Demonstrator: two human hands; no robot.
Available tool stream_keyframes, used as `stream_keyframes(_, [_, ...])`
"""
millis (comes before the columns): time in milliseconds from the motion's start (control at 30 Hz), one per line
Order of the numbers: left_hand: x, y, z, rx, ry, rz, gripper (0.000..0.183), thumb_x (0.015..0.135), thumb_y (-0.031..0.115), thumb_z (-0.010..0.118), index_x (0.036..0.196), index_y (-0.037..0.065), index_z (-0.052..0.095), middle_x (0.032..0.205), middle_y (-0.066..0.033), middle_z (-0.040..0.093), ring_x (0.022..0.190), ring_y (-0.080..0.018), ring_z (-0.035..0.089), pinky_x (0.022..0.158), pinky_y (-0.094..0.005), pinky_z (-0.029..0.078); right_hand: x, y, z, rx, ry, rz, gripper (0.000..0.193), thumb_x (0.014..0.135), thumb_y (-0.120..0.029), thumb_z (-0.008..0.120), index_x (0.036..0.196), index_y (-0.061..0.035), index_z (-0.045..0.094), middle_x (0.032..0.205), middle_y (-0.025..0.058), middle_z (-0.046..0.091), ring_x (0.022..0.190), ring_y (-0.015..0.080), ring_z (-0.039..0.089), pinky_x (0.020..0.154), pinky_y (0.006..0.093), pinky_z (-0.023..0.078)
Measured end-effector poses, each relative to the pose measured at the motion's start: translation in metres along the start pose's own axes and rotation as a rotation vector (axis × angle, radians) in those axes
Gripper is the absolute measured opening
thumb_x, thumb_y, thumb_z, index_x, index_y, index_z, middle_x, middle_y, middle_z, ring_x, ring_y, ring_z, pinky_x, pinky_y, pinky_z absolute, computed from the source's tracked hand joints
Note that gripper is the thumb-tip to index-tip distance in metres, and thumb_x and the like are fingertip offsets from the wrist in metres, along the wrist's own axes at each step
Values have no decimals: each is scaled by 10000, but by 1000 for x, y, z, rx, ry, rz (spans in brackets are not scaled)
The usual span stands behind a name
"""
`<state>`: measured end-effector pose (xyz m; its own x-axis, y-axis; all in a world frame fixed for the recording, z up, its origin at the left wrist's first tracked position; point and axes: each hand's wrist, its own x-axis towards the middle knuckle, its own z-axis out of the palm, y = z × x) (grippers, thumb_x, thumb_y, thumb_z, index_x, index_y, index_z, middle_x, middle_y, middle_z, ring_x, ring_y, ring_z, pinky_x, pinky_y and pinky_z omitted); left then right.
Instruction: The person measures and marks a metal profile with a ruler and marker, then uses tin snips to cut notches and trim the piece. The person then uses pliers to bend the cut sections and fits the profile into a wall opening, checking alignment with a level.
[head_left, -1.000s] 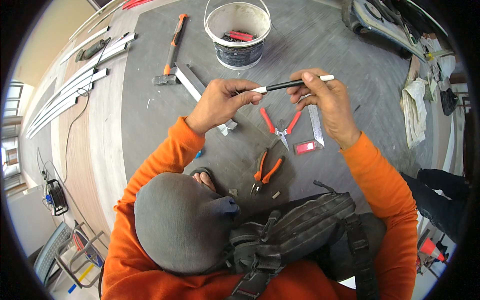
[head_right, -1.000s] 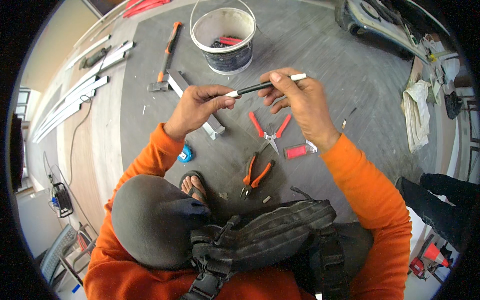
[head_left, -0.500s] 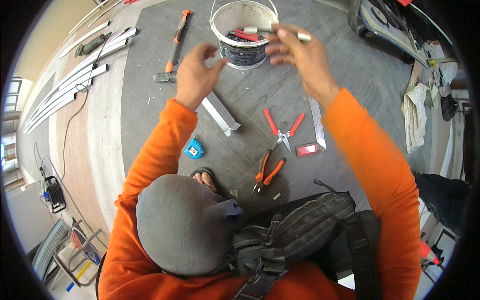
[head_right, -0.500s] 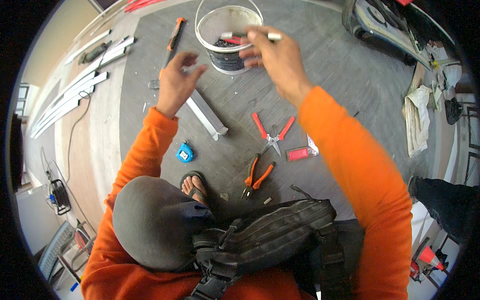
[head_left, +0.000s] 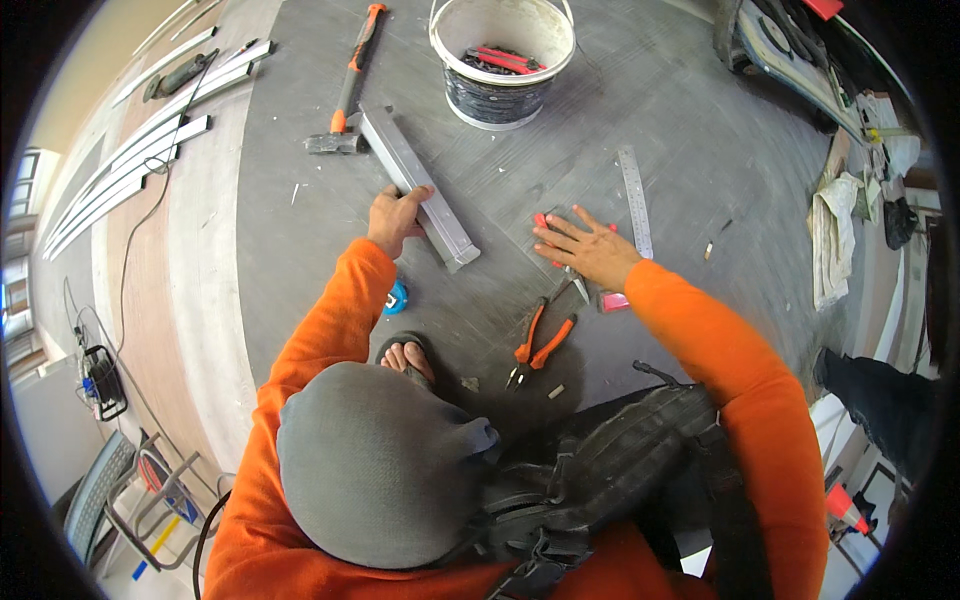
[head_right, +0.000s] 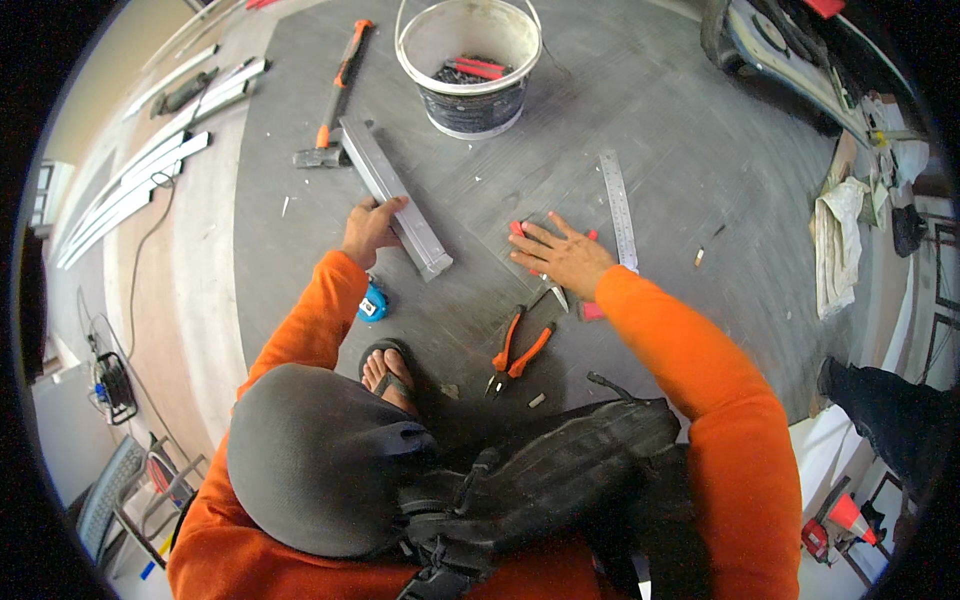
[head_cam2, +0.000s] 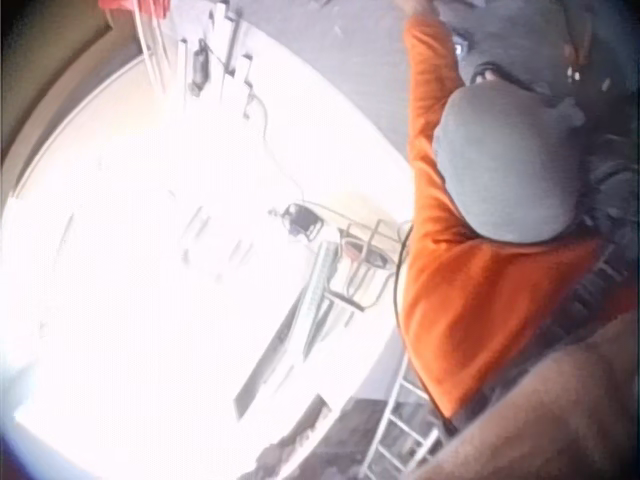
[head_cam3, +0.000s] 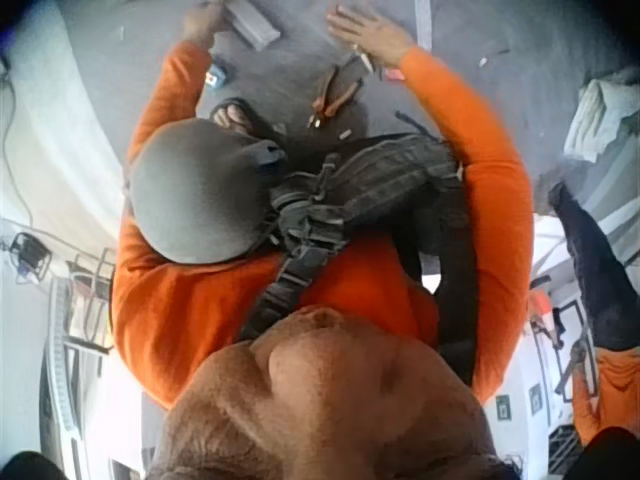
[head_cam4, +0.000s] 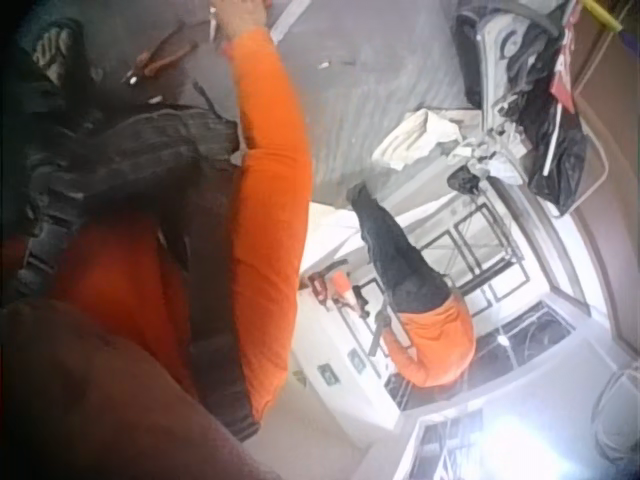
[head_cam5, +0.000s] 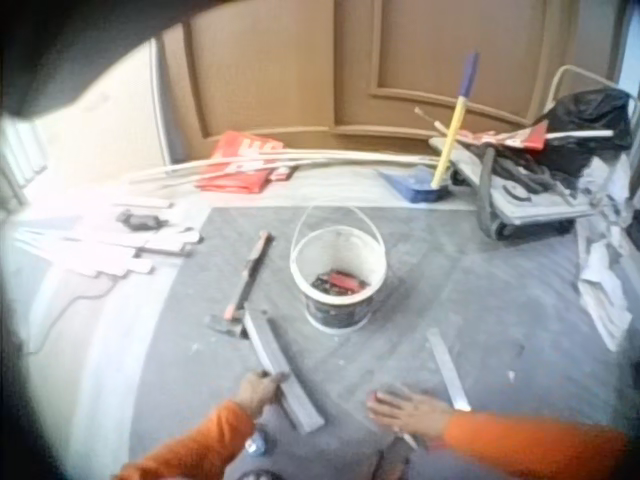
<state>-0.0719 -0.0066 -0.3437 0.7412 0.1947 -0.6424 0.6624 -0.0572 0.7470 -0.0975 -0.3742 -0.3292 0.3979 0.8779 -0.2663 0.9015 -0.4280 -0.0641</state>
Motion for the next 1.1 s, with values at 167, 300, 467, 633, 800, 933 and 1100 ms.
stream_keyframes(167, [-30, 19, -23, -293, 104, 278, 539, 877, 294, 765, 1234, -51, 554, 1018, -139, 650, 852, -219, 670, 722, -376, 571, 2, 12, -39, -172, -165, -80, 551, 928, -183, 658, 1463, -180, 526, 1542, 78, 465, 1534, 272, 314, 1276, 567, 208])
stream_keyframes(300, [-57, 74, -41, -380, 185, 450, 533, 923, 368, 718, 1297, 24, 561, 1005, -92, 622, 807, -181, 641, 659, -331, 556, -13, 12, -66, 251, -94, 257, 547, 884, -226, 711, 1398, -125, 555, 1447, 108, 523, 1464, 322, 412, 1274, 549, 205])
stream_keyframes(467, [-89, 177, -43, -560, 63, 742, 755, 965, 733, 476, 1329, 75, 532, 995, -113, 620, 782, -212, 644, 655, -368, 581, -9, 11, -125, 1112, 212, 553, 499, 932, -237, 686, 1373, -56, 537, 1362, 161, 582, 1256, 308, 615, 1150, 495, 430])
stream_keyframes(633, [-119, 312, -32, -738, -110, 908, 652, 974, 697, 509, 1168, 78, 569, 973, -119, 626, 798, -264, 666, 702, -439, 586, -13, -10, -231, 1833, 458, 329, 452, 961, -207, 677, 1356, -52, 524, 1204, 155, 662, 1140, 263, 670, 987, 419, 552])
stream_keyframes(800, [-185, 453, -12, -737, -358, 1158, 598, 992, 604, 573, 1070, 11, 576, 959, -117, 609, 758, -255, 666, 666, -452, 592, -23, -27, -316, 1666, 754, 351, 478, 920, -250, 796, 1294, -36, 590, 1001, 102, 711, 922, 190, 701, 809, 341, 580])
stream_keyframes(933, [-231, 482, 16, -818, -615, 1238, 633, 979, 641, 578, 1146, 32, 542, 974, -117, 589, 802, -254, 631, 704, -423, 561, -33, -18, -293, 1541, 906, 646, 381, 937, -274, 794, 1183, 0, 697, 904, 75, 694, 714, 135, 662, 613, 240, 512])
stream_keyframes(1100, [-241, 458, 26, -849, -608, 1178, 622, 994, 639, 561, 1111, 30, 526, 910, -103, 585, 732, -233, 642, 651, -419, 583, -52, -43, -325, 1444, 885, 686, 285, 967, -231, 692, 1140, -5, 695, 845, 49, 664, 778, 126, 625, 711, 290, 505])
